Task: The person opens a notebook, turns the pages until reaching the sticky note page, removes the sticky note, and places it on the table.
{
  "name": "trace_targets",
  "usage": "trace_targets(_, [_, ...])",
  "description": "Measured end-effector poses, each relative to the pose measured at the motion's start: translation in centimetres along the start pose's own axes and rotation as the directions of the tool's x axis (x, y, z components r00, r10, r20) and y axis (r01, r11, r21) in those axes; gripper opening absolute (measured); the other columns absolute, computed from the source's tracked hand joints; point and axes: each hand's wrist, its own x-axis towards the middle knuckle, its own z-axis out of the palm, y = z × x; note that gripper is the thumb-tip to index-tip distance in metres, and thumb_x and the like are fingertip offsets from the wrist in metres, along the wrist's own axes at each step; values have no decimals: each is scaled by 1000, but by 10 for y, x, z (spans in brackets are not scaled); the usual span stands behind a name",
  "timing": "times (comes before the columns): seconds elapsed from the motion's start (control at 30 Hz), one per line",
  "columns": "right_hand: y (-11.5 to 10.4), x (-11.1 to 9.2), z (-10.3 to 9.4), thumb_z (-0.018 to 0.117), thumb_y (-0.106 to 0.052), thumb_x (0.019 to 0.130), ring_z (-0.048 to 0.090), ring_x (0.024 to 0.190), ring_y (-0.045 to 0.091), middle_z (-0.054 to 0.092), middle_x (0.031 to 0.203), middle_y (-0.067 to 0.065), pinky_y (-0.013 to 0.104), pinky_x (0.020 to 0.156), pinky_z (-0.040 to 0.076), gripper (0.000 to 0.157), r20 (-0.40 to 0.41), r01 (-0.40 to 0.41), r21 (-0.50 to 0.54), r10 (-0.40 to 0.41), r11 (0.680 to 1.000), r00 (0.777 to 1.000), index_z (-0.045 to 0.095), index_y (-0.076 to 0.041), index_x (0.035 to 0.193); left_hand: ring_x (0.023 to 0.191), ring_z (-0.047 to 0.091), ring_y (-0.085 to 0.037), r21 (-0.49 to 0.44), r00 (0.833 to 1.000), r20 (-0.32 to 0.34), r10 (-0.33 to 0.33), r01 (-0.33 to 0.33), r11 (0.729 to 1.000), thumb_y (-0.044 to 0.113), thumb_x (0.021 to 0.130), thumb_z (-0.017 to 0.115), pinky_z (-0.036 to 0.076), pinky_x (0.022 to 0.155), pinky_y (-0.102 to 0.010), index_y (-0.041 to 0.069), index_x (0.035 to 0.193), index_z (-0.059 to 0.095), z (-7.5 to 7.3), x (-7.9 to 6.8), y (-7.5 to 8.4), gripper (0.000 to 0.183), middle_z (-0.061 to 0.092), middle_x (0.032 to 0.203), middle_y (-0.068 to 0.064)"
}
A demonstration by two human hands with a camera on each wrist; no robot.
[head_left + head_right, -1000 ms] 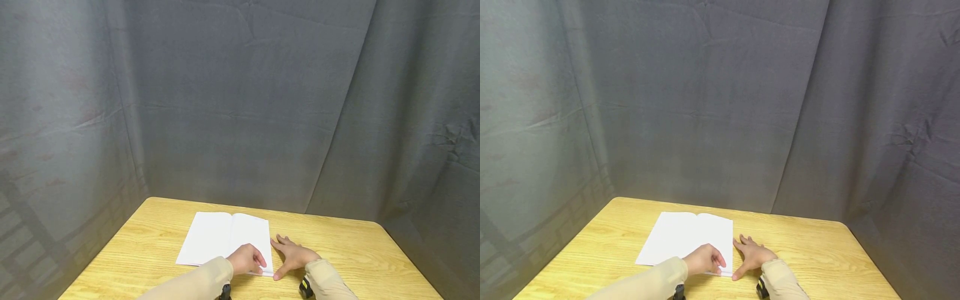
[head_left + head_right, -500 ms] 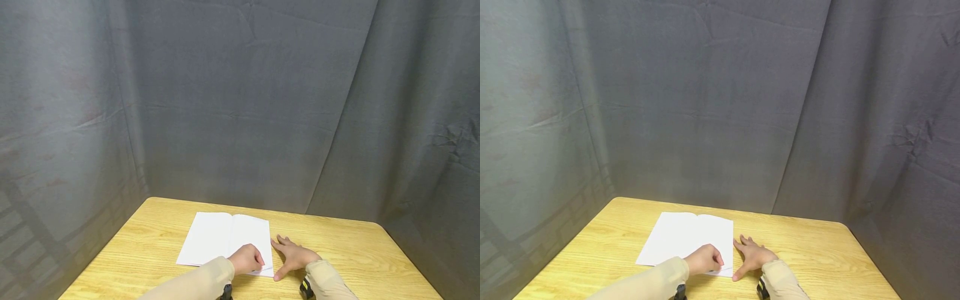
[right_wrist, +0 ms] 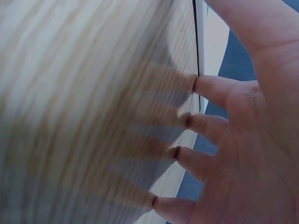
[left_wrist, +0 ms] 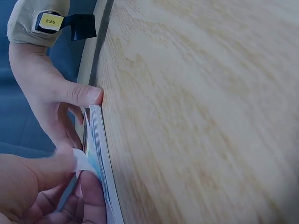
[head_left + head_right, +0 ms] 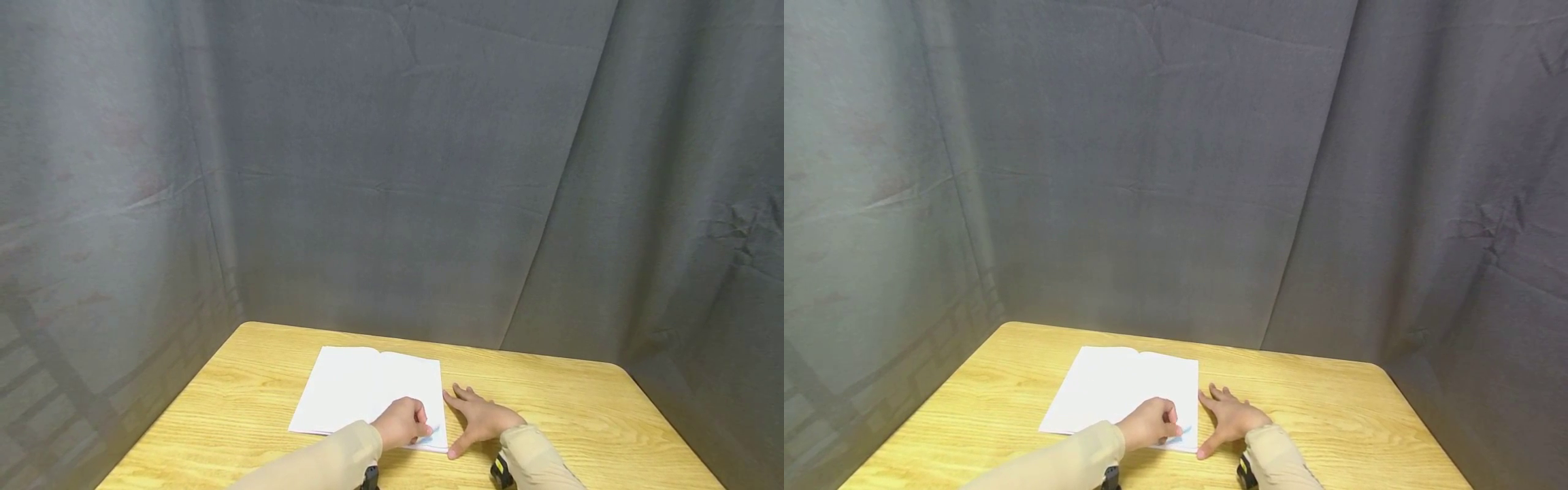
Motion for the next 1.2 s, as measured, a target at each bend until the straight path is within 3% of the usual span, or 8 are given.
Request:
trace_targets(0.2, [0, -1, 0, 83, -58, 62, 18, 140, 53, 20, 156, 27, 79, 99, 19, 114, -3, -1, 3, 1, 1000, 1000, 32, -6, 150, 47, 47, -7, -10, 1000, 8, 26, -26, 1000, -7, 81, 69, 39, 46, -19, 15, 92, 61, -2, 3, -1, 26, 54, 69, 2])
trace_targets(0.53, [-1, 0, -1, 81, -61, 62, 18, 141, 52, 19, 157, 25, 79, 99, 19, 115, 2, -13, 13, 13, 1000, 1000, 31, -8, 150, 67, 56, -11, 7, 1000, -8, 22, -22, 1000, -5, 78, 71, 48, 63, -23, 9, 78, 66, -5, 3, -5, 15, 65, 81, 0])
trace_targets(0.83, [-2, -2, -1, 83, -58, 62, 19, 141, 52, 21, 156, 25, 78, 100, 20, 113, -8, -4, -5, 4, 1000, 1000, 32, -6, 150, 75, 51, -12, -29, 999, -36, 23, -24, 999, -2, 76, 75, 44, 73, -28, 10, 78, 69, -15, 4, -4, 14, 57, 78, 3])
trace_targets(0.97, [-2, -2, -1, 84, -56, 62, 19, 141, 52, 21, 156, 26, 78, 100, 20, 113, -10, -6, -5, 6, 1000, 1000, 33, -6, 149, 70, 54, -11, -87, 998, -49, 37, -41, 995, -3, 76, 75, 47, 65, -24, 8, 80, 69, -25, 0, 3, 13, 56, 81, 0])
trace_targets(1.07, [-2, -1, -1, 84, -56, 62, 18, 141, 52, 20, 156, 26, 77, 101, 19, 114, -12, -11, 6, 11, 1000, 1000, 32, -6, 150, 64, 58, -12, -181, 998, -47, 35, -43, 983, -4, 78, 73, 52, 59, -24, 5, 83, 68, -35, -5, 8, 12, 54, 85, -4])
trace_targets(1.2, [-1, 0, 0, 84, -57, 61, 17, 141, 52, 19, 156, 26, 78, 101, 19, 115, -15, -7, 16, 7, 1000, 1000, 32, -6, 150, 63, 62, -14, -276, 997, -61, 53, -68, 959, -6, 80, 70, 57, 61, -27, 0, 88, 67, -51, -11, 9, 10, 51, 85, -6])
